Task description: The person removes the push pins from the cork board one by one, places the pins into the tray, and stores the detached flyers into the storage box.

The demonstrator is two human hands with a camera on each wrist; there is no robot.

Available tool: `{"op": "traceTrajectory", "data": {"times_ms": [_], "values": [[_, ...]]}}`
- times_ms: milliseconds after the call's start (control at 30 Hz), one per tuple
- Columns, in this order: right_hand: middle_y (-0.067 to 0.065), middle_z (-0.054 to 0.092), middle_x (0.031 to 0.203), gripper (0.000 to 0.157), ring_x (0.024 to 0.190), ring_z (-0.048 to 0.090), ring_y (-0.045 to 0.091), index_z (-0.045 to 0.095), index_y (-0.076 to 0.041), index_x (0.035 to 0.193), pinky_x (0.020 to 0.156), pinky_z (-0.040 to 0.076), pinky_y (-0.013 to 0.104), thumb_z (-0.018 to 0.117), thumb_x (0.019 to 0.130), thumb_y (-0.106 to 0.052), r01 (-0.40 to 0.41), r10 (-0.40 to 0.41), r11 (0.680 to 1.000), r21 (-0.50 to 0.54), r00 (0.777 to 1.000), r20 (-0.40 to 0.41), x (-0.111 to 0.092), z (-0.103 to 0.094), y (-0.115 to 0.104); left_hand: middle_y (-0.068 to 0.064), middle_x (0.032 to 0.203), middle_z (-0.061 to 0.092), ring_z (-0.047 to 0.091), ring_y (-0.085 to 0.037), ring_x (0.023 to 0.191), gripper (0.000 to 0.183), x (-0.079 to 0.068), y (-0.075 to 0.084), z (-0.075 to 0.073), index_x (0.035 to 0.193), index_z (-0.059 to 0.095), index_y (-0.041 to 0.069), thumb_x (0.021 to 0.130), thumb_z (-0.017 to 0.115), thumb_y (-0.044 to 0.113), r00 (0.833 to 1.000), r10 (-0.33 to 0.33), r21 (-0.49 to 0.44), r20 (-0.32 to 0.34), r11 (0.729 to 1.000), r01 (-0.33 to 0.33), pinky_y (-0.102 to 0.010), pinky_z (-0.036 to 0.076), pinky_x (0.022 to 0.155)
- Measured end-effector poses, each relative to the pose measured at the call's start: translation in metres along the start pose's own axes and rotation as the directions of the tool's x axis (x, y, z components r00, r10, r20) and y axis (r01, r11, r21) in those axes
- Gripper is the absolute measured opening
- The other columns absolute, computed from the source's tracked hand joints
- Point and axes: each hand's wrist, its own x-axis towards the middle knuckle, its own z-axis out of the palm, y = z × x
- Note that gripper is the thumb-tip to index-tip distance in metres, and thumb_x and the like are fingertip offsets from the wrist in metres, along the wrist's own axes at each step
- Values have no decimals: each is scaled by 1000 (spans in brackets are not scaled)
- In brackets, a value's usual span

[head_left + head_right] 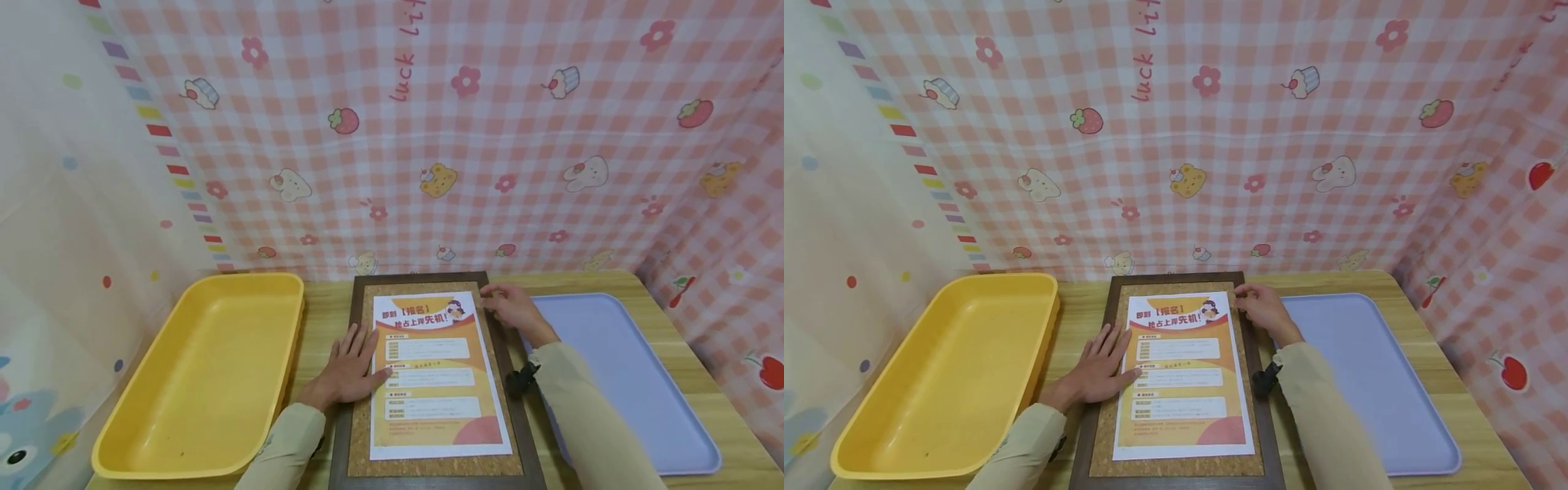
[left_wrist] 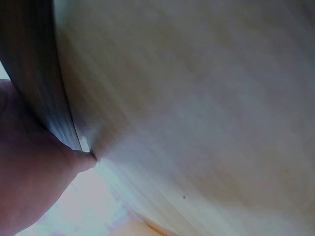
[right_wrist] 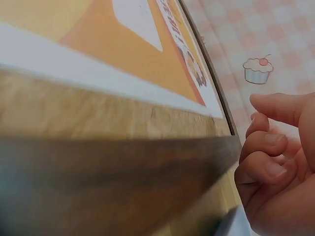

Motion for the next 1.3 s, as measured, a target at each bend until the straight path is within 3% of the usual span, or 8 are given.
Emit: {"op": "traceTrajectory", "data": {"times_ms": [133,267,500,767,1300], "values": [[2,53,72,35,48,37,12,55,-9,122,45,34,28,60,90,-22,-30,30,998,-56,999,-12,11,8,-4,-11,157,-4,-9,-30,143,79,0,2,-1,152,7,13,94,37,58,1000,-3,5,2,1000,3,-58,3,111],[6,53,72,34,48,39,14,56,-9,122,45,34,27,61,89,-19,-32,33,997,-76,999,4,20,14,-6,-11,157,-3,-9,-30,143,79,0,3,-1,152,7,13,94,37,57,1000,-6,8,4,1000,6,-58,3,111],[6,55,89,38,60,47,16,57,-13,122,52,38,26,65,85,-20,-67,66,987,-146,998,-12,29,20,-8,-12,157,-3,-10,-30,143,78,-1,2,-1,152,6,13,94,37,57,1000,-3,14,7,1000,3,-58,3,111],[1,51,68,39,49,40,12,56,-10,121,46,32,25,66,85,-16,-95,98,991,-99,995,29,36,21,-6,-13,157,-3,-9,-31,143,79,0,1,-2,152,6,13,94,36,58,1000,-9,28,5,1000,9,-58,3,110],[0,49,66,37,48,37,12,56,-8,118,45,29,25,67,85,-19,-102,112,986,-133,991,68,40,18,-6,-13,157,-3,-9,-31,143,78,-1,1,0,152,7,13,94,36,57,1000,0,7,1,1000,0,-59,3,110]]}}
